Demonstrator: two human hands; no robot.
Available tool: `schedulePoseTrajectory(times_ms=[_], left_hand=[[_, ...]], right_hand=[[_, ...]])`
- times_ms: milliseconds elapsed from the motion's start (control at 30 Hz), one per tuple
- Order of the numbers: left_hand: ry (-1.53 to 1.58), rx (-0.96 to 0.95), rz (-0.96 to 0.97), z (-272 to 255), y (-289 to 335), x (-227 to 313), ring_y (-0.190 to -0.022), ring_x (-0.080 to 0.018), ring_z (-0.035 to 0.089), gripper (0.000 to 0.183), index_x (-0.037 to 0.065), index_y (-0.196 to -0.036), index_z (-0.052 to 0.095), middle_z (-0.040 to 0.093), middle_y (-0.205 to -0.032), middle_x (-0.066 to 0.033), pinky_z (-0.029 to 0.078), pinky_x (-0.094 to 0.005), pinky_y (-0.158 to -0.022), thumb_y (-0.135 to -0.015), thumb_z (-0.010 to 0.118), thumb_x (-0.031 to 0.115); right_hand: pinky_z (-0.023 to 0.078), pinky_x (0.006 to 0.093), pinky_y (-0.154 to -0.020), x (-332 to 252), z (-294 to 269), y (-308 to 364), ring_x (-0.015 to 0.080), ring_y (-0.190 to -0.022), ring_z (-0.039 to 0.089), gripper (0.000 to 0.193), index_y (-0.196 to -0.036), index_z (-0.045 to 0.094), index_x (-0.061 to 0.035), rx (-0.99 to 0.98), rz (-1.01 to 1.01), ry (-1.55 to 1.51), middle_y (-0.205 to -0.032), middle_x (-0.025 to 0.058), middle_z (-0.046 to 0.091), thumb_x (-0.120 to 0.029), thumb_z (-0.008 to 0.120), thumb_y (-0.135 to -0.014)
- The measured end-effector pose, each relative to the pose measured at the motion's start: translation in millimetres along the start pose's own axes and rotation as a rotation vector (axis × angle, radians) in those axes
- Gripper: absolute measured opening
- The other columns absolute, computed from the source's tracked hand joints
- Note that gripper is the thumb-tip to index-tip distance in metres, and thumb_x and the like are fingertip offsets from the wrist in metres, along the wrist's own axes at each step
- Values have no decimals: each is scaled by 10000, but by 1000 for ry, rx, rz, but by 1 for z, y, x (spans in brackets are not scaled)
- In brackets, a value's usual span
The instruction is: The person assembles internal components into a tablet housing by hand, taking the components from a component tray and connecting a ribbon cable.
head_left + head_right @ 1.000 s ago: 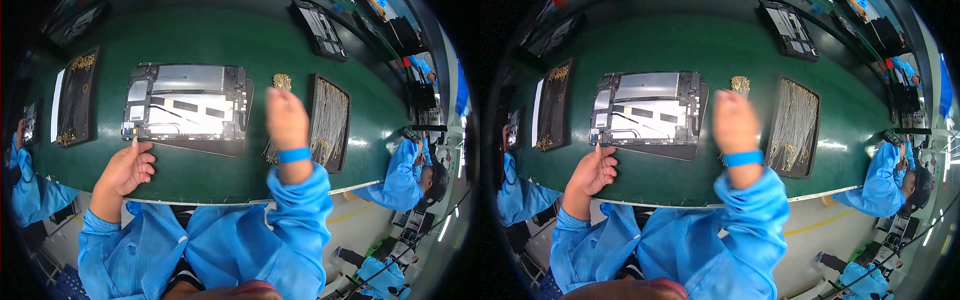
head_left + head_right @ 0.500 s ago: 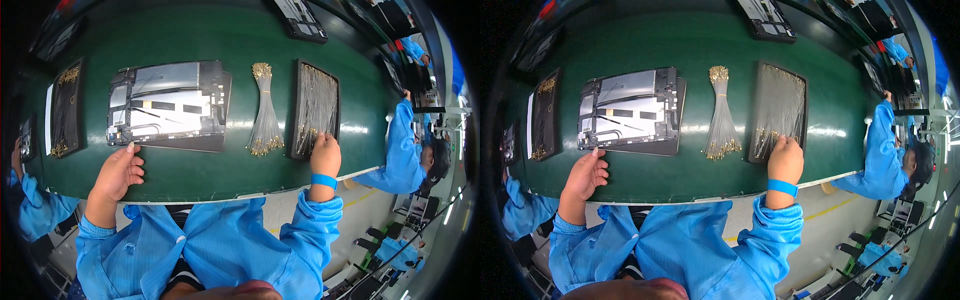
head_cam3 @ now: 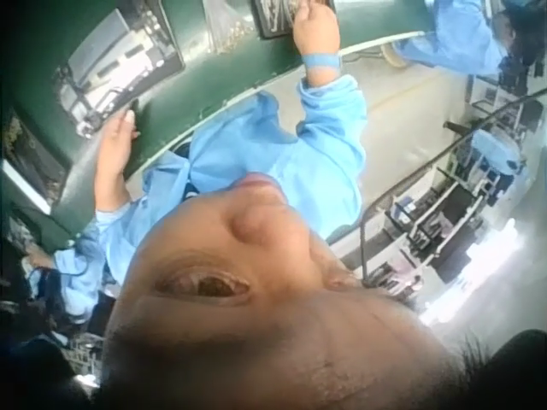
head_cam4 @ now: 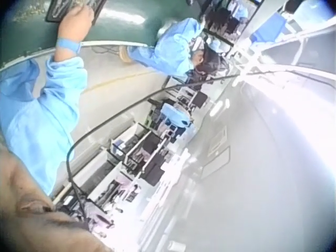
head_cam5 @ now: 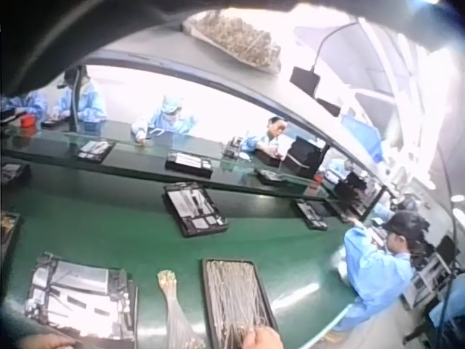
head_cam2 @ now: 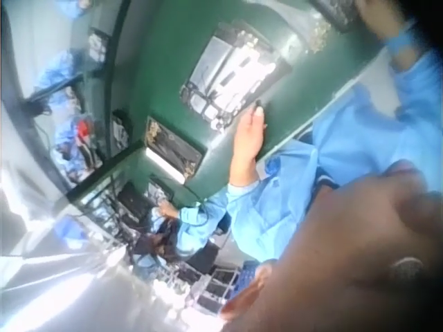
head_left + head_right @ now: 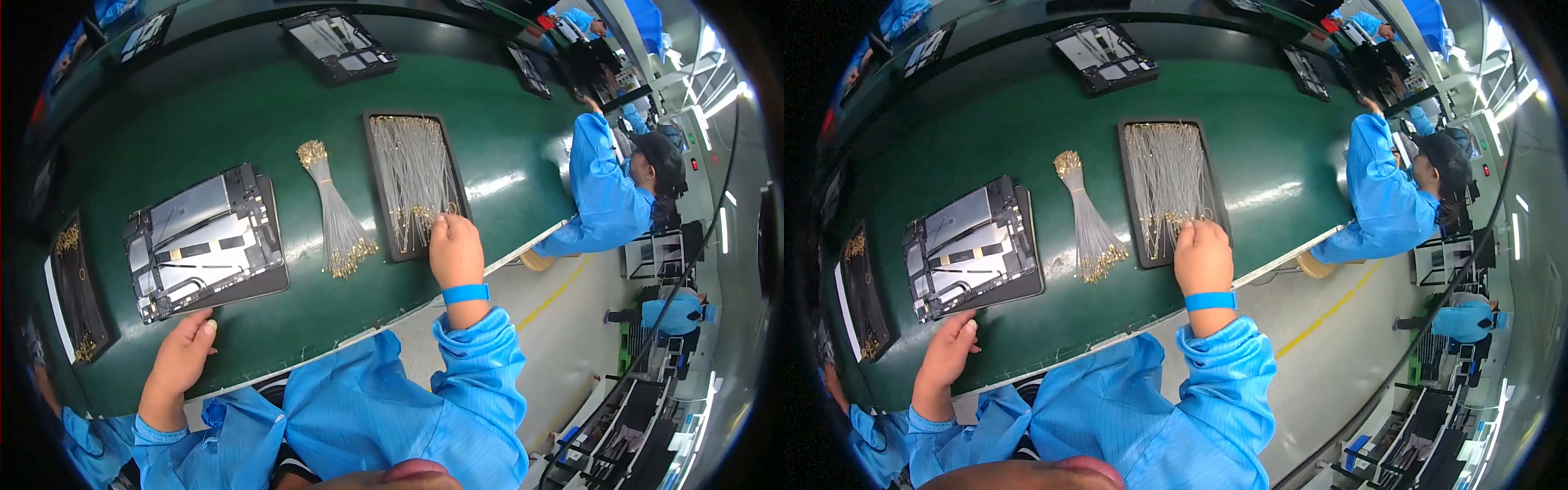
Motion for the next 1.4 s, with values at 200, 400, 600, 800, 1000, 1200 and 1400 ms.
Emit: schedulePoseTrajectory(times_ms=[200, 400, 600, 800, 1000, 1200, 1400], left_hand=[[-302, 41, 178, 2, -2, 19, -779, -198, 524, 351, -15, -1095, 446, 530, -933, -127, 429, -301, -676, -808, 475, 185], [-491, 314, 1126, 17, 52, 96, -797, -307, 527, 335, 19, -1018, 481, 506, -959, -168, 430, -364, -683, -693, 559, 31], [-479, 209, 978, 35, 42, 85, -811, -304, 524, 250, 32, -912, 551, 526, -901, -141, 431, -375, -713, -666, 597, 33], [-340, 123, 915, 40, 32, 73, -827, -298, 513, 220, 39, -915, 560, 536, -870, -126, 419, -362, -736, -701, 592, 77], [-514, 327, 979, 38, 34, 78, -900, -325, 467, 168, 73, -859, 571, 515, -881, -100, 392, -409, -784, -692, 584, 76], [-745, 586, 818, 28, 2, 71, -914, -311, 436, 199, 68, -801, 556, 495, -853, -82, 365, -400, -801, -618, 623, 31], [-811, 677, 758, 17, -3, 65, -922, -320, 433, 167, 78, -812, 547, 513, -850, -88, 338, -394, -809, -648, 535, 49]], right_hand=[[419, 361, -656, -26, -43, 6, 314, -735, 525, 173, -793, 563, -8, 109, 162, -252, -783, 161, 558, -163, 497, -757], [428, 286, -679, -177, -10, 48, 223, -762, 541, 102, -811, 558, -36, -586, -443, -886, -823, 97, 565, -78, 574, -720], [421, 256, -602, -202, 76, 142, 135, -681, 523, 140, -802, 569, -29, -1431, -109, -1089, -722, 57, 558, -162, 554, -758], [393, 209, -555, -184, 96, 160, 56, -634, 464, 157, -802, 571, -18, -1675, 180, -1026, -666, 4, 526, -169, 550, -766], [383, 199, -525, -179, 100, 156, 60, -607, 464, 128, -852, 550, -29, -1652, 263, -1161, -682, 20, 529, -134, 527, -782], [421, 251, -548, -163, 107, 93, 149, -629, 498, 287, -1086, 392, -29, -752, 711, -1562, -827, 111, 546, -167, 438, -839], [418, 261, -640, -175, 89, 65, 137, -716, 484, 390, -1113, 331, 34, -384, 290, -1280, -885, 123, 543, -277, 337, -878]])
Point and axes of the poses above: each hand's wrist, its own y-axis away from the middle knuckle, its own z-axis out of the palm, x = y × z, the point moved 9 cm from there along -y, towards the middle knuckle
